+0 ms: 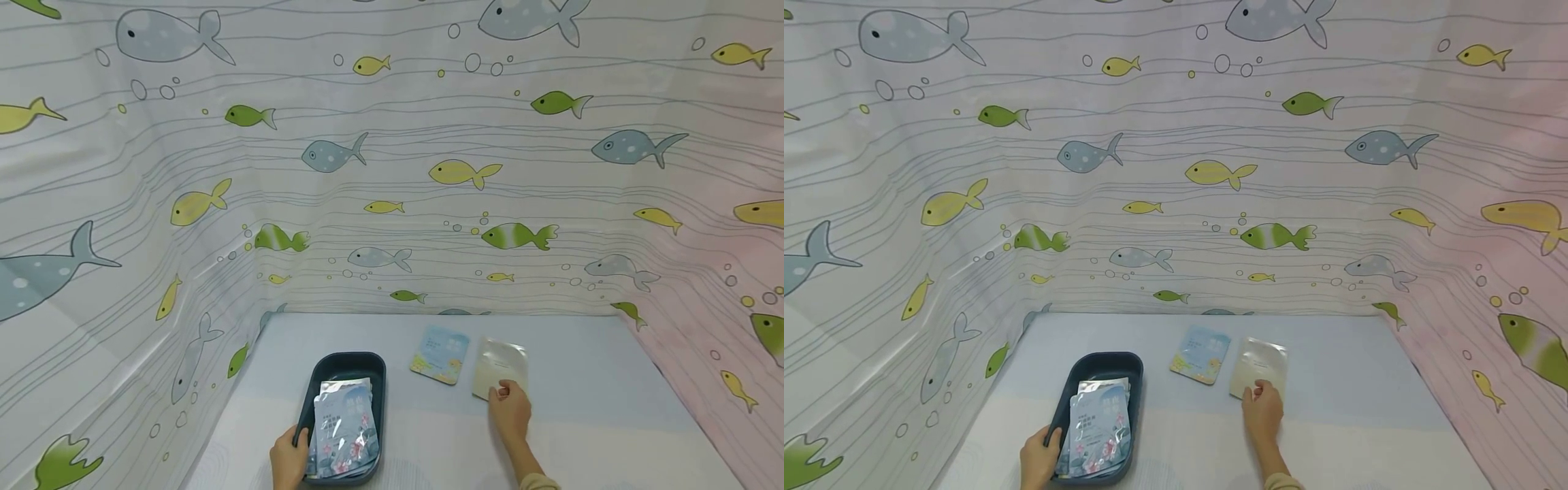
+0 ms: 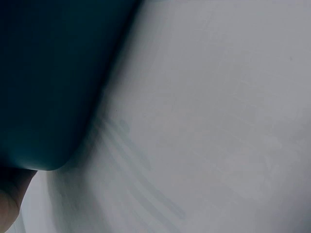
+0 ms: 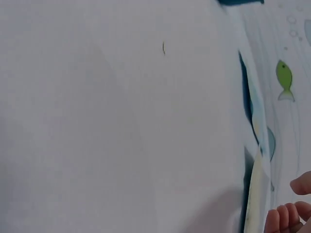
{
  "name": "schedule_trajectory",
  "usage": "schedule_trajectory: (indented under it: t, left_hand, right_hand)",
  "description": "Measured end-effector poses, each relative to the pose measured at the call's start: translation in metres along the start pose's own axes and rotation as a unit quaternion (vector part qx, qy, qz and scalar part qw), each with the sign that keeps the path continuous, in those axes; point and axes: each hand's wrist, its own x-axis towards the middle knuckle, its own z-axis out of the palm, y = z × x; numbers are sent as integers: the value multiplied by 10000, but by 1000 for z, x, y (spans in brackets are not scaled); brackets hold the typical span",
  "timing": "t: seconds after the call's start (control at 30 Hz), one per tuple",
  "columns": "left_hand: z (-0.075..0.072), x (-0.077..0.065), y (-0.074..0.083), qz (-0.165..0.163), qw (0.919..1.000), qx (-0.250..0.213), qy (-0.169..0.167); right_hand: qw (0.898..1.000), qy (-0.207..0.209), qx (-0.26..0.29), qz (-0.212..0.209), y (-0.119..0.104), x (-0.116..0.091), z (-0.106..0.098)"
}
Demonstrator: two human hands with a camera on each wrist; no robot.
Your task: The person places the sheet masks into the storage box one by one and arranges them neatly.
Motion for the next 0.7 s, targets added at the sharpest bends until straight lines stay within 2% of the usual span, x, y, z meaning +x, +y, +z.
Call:
schedule_trajectory:
  t: [0.1,0.2,0.3,0.4,0.7]
  left_hand:
    - [0,0,0,-110,9999,-32,-87]
    - [0,0,-1,-49,10000,-11,-78]
    - [1,0,-1,-9,10000,12,-55]
    - [0,-1,-1,-114,9998,-23,-135]
    - [-2,-2,0,-213,9995,-88,-201]
  right_hand:
    - [9992,-80,-311,236,14,11,-11]
    - [9964,-180,-653,515,24,18,-19]
    - [9902,-379,-982,922,31,22,-26]
    - [9832,-664,-1149,1254,33,23,-30]
    - [9793,-1013,-1268,1210,29,28,-34]
